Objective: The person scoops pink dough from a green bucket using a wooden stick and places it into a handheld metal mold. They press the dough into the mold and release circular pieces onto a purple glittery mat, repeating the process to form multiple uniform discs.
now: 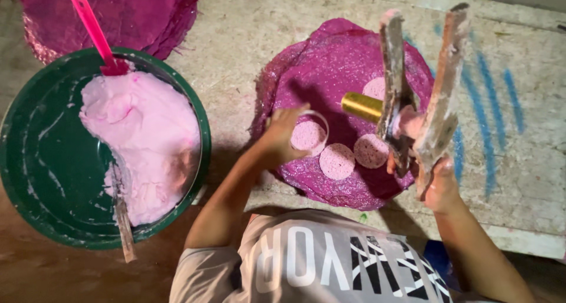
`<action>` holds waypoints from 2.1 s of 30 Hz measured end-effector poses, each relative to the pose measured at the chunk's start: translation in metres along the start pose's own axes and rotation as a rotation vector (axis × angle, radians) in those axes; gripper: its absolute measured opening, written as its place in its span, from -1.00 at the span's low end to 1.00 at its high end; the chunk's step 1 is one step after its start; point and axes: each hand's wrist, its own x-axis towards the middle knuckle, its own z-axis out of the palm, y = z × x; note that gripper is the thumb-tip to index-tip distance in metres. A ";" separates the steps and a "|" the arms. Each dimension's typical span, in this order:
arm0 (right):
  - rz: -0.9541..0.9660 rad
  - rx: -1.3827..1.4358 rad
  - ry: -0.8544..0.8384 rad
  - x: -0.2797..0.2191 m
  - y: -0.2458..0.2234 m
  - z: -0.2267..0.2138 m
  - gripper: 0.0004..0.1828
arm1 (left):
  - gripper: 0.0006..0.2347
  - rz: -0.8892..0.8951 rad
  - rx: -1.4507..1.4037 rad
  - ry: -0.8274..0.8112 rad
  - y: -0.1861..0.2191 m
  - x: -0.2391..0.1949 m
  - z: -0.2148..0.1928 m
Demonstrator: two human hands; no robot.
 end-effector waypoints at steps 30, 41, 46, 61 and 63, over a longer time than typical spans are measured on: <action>0.672 -1.074 -0.409 0.182 -0.015 0.043 -0.01 | -0.71 0.693 -2.077 0.357 -0.028 0.106 -0.059; 0.625 -1.195 -0.389 0.177 -0.030 0.045 -0.06 | -0.82 0.664 -2.185 0.413 -0.042 0.128 -0.018; 0.359 -1.215 -0.306 0.178 -0.025 0.046 -0.23 | -0.81 0.713 -2.129 0.337 -0.046 0.145 -0.035; 0.615 -1.164 -0.329 0.175 -0.015 0.056 -0.17 | -0.79 0.257 -2.160 0.611 -0.037 0.130 -0.043; 0.493 -1.290 -0.321 0.179 -0.019 0.054 -0.18 | -0.79 0.253 -2.193 0.632 -0.032 0.139 -0.045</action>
